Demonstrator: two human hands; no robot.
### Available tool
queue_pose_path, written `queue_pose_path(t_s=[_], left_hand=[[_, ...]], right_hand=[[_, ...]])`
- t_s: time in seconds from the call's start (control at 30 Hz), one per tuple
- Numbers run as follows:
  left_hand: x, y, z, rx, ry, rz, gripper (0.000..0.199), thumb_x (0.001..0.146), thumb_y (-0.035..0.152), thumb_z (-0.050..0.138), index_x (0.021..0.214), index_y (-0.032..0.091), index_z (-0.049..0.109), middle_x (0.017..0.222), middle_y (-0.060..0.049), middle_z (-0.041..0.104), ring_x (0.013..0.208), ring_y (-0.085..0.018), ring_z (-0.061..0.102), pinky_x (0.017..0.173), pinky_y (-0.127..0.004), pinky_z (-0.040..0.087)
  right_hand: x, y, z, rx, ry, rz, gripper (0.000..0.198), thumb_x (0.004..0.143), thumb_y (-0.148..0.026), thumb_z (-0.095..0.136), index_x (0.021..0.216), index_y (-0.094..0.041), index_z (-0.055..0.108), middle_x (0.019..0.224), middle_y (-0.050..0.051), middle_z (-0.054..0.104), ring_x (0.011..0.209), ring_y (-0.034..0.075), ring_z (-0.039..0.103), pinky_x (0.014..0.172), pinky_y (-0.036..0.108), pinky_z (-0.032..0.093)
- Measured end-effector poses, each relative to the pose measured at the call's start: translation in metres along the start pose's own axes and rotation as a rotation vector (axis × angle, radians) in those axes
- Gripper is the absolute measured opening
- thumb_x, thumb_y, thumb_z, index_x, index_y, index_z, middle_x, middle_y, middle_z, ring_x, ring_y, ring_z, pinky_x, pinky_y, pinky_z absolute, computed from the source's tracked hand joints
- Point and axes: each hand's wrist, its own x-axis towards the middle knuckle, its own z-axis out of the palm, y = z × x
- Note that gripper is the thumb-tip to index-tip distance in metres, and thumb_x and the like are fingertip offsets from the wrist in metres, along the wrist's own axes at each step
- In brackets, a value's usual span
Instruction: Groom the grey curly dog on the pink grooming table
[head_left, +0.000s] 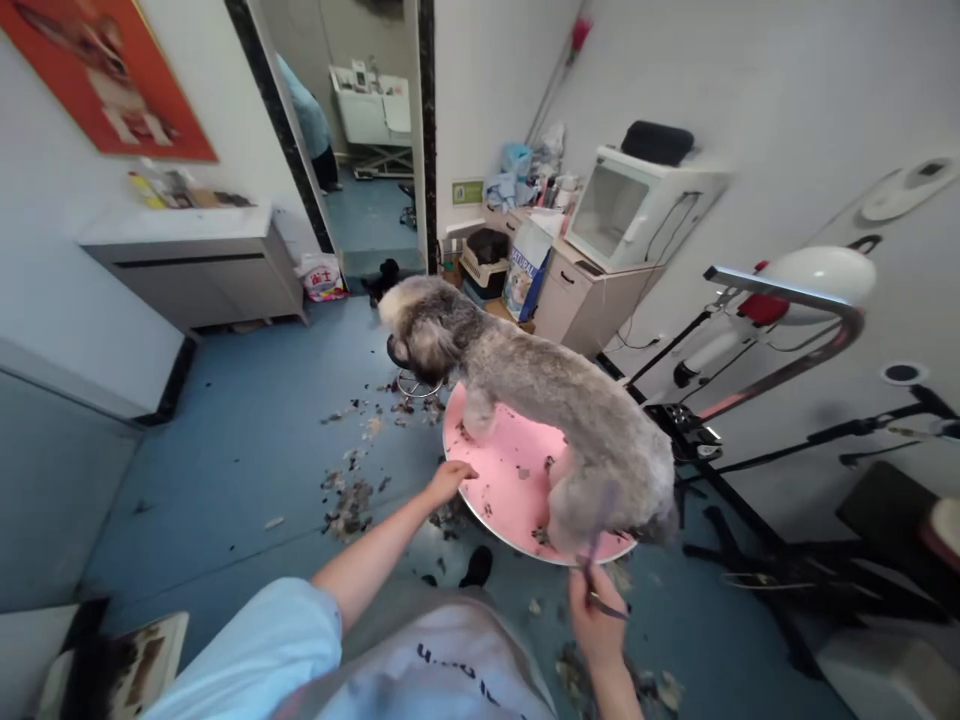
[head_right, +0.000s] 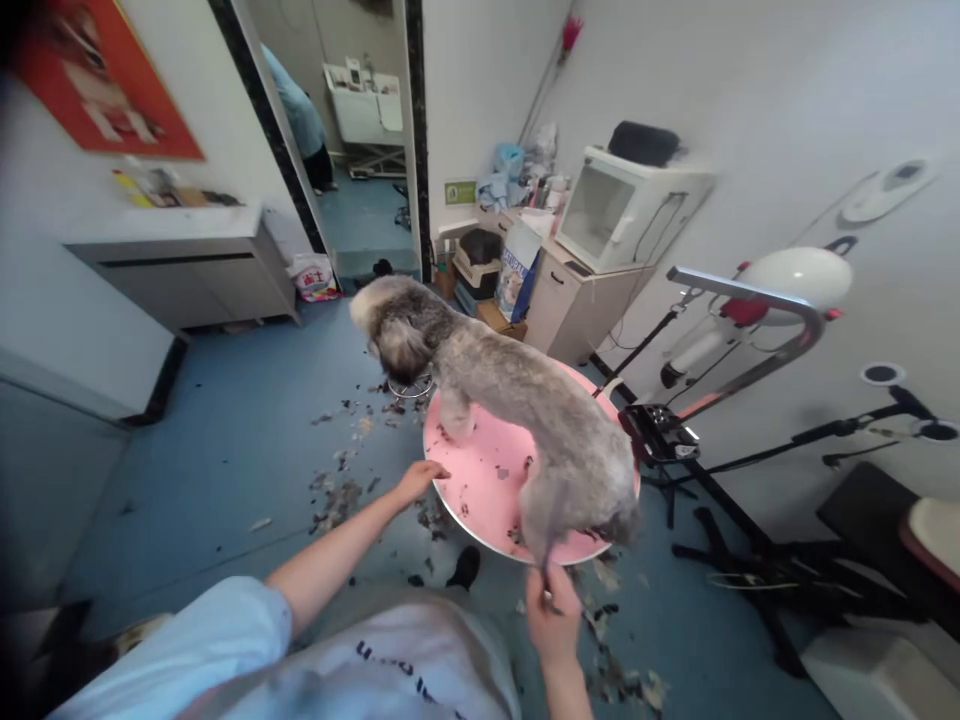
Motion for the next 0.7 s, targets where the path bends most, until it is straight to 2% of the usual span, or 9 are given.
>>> queue_pose_path(t_s=[0.07, 0.17, 0.23, 0.3, 0.37, 0.5, 0.63, 0.7], left_hand=[[-0.005, -0.008, -0.04, -0.028, 0.125, -0.009, 0.023, 0.068, 0.032, 0.053, 0.07, 0.016, 0.07, 0.081, -0.009, 0.073, 0.082, -0.021, 0.066, 0.09, -0.036, 0.048], [-0.006, -0.008, -0.083, -0.061, 0.239, -0.004, 0.026, 0.07, 0.034, 0.052, 0.076, 0.016, 0.07, 0.087, -0.009, 0.073, 0.088, -0.021, 0.066, 0.094, -0.037, 0.047], [0.002, 0.0, -0.098, -0.071, 0.276, 0.018, 0.026, 0.071, 0.034, 0.053, 0.078, 0.016, 0.071, 0.09, -0.009, 0.073, 0.091, -0.021, 0.066, 0.096, -0.037, 0.046], [0.016, 0.013, -0.104, -0.074, 0.286, 0.049, 0.026, 0.073, 0.033, 0.053, 0.081, 0.016, 0.071, 0.094, -0.009, 0.073, 0.094, -0.021, 0.066, 0.098, -0.036, 0.046], [0.036, 0.03, -0.105, -0.072, 0.279, 0.083, 0.027, 0.075, 0.032, 0.053, 0.084, 0.015, 0.072, 0.099, -0.009, 0.072, 0.097, -0.02, 0.065, 0.098, -0.035, 0.045], [0.087, 0.066, -0.099, -0.057, 0.251, 0.14, 0.027, 0.078, 0.029, 0.052, 0.089, 0.014, 0.072, 0.105, -0.009, 0.071, 0.103, -0.021, 0.063, 0.101, -0.034, 0.043], [0.137, 0.094, -0.091, -0.04, 0.235, 0.13, 0.027, 0.077, 0.028, 0.059, 0.096, 0.013, 0.071, 0.108, -0.012, 0.07, 0.113, -0.026, 0.06, 0.104, -0.04, 0.04], [0.156, 0.102, -0.088, -0.031, 0.247, 0.128, 0.038, 0.076, 0.029, 0.065, 0.11, 0.013, 0.067, 0.123, -0.013, 0.064, 0.125, -0.027, 0.051, 0.109, -0.041, 0.035]], right_hand=[[0.001, -0.004, 0.043, -0.024, -0.198, -0.074, 0.03, 0.087, -0.033, 0.046, 0.1, -0.018, 0.067, 0.095, 0.011, 0.071, 0.087, 0.022, 0.065, 0.08, 0.031, 0.049], [0.003, -0.008, 0.104, -0.261, -0.345, 0.082, 0.035, 0.083, -0.02, 0.042, 0.107, -0.013, 0.066, 0.104, 0.017, 0.069, 0.093, 0.025, 0.064, 0.082, 0.035, 0.047], [0.004, -0.019, 0.135, -0.332, -0.494, 0.136, 0.031, 0.08, -0.015, 0.044, 0.101, -0.014, 0.068, 0.097, 0.016, 0.07, 0.087, 0.024, 0.064, 0.078, 0.033, 0.046], [0.007, -0.033, 0.154, -0.277, -0.64, 0.063, 0.023, 0.074, -0.013, 0.05, 0.088, -0.018, 0.068, 0.087, 0.01, 0.07, 0.082, 0.021, 0.063, 0.076, 0.028, 0.044], [0.018, -0.047, 0.16, -0.171, -0.67, -0.073, 0.023, 0.068, -0.009, 0.052, 0.082, -0.02, 0.067, 0.082, 0.005, 0.069, 0.082, 0.019, 0.061, 0.077, 0.025, 0.042], [0.072, -0.065, 0.143, -0.037, -0.461, -0.272, 0.034, 0.07, -0.006, 0.046, 0.096, -0.018, 0.066, 0.089, 0.006, 0.067, 0.084, 0.019, 0.058, 0.078, 0.027, 0.04], [0.14, -0.088, 0.127, -0.147, -0.27, -0.342, 0.027, 0.079, -0.008, 0.045, 0.092, -0.018, 0.067, 0.076, 0.005, 0.063, 0.076, 0.019, 0.053, 0.075, 0.028, 0.036], [0.161, -0.102, 0.128, -0.229, -0.276, -0.382, 0.027, 0.081, -0.01, 0.046, 0.094, -0.017, 0.068, 0.075, 0.006, 0.063, 0.074, 0.019, 0.052, 0.074, 0.029, 0.035]])
